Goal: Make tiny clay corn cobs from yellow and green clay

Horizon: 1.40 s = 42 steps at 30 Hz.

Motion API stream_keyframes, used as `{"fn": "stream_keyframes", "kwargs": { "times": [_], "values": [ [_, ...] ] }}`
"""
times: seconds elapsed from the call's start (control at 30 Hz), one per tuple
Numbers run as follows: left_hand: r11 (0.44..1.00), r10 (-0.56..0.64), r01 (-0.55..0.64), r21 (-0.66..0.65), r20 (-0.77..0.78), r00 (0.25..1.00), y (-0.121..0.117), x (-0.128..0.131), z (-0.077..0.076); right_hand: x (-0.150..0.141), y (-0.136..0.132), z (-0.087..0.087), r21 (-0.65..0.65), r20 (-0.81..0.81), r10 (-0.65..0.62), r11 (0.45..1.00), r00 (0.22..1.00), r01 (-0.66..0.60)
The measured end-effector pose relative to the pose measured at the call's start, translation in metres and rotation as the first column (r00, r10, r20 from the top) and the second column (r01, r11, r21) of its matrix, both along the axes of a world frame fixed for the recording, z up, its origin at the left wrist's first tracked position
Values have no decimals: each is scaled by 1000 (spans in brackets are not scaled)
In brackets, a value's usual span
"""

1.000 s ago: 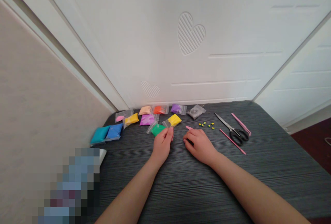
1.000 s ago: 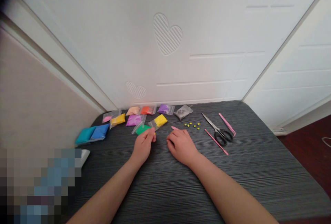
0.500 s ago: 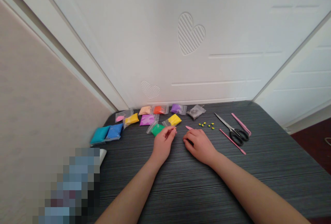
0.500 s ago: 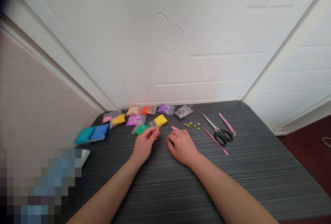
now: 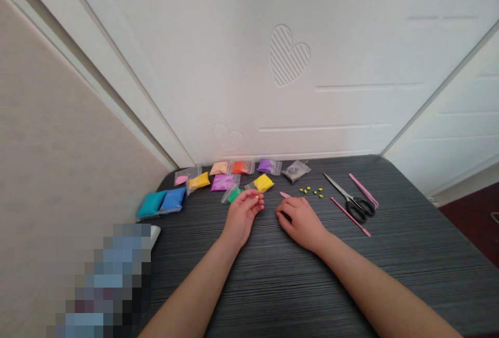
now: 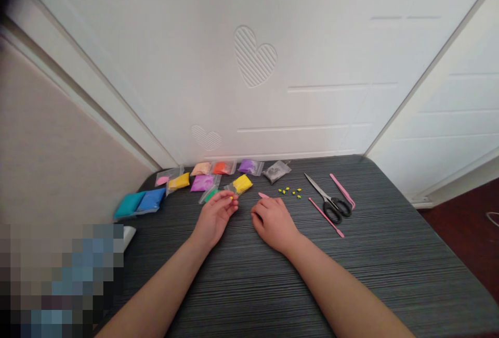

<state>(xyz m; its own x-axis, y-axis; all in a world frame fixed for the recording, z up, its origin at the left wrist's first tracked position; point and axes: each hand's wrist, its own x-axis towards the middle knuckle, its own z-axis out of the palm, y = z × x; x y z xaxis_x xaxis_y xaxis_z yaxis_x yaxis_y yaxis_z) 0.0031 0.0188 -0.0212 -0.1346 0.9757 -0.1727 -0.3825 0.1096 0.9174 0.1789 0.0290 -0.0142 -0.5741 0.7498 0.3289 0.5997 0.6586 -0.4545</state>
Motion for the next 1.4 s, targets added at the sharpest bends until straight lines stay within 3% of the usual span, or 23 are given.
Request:
{"fn": "stream_keyframes", "kwargs": {
  "times": [0.17, 0.33, 0.47, 0.67, 0.8, 0.93, 1.1, 1.23, 1.4],
  "values": [
    [996, 30, 3, -88, 373, 927, 1, -7, 6, 0, 0, -1, -19, -25, 2, 1000, 1000, -2],
    [995, 51, 5, -96, 573, 818, -2, -3, 17, -1, -1, -2, -32, -63, -7, 999, 998, 5],
    [999, 36, -26, -24, 659, 752, 1, 4, 35, -4, -2, 0, -16, -113, -40, 999, 993, 39],
    [988, -32, -96, 118, 778, 627, 18, 14, 78, -9, -2, -3, 30, -208, -100, 994, 973, 109],
    [975, -17, -176, 134, 839, 543, 34, 22, 100, -11, 1, -8, 62, -272, -126, 987, 954, 148],
    [968, 22, -229, 104, 871, 491, 45, 29, 109, -10, 7, -13, 93, -319, -125, 982, 939, 163],
    [973, 9, -206, 101, 880, 474, 49, 30, 114, -12, 13, -14, 104, -400, -125, 978, 908, 180],
    [972, -17, -198, 126, 878, 478, 47, 28, 117, -16, 13, 7, 67, -530, -155, 972, 834, 223],
    [977, -82, -131, 167, 865, 495, 41, 38, 121, -30, 20, 78, 1, -714, -262, 927, 649, 375]
  ]
}}
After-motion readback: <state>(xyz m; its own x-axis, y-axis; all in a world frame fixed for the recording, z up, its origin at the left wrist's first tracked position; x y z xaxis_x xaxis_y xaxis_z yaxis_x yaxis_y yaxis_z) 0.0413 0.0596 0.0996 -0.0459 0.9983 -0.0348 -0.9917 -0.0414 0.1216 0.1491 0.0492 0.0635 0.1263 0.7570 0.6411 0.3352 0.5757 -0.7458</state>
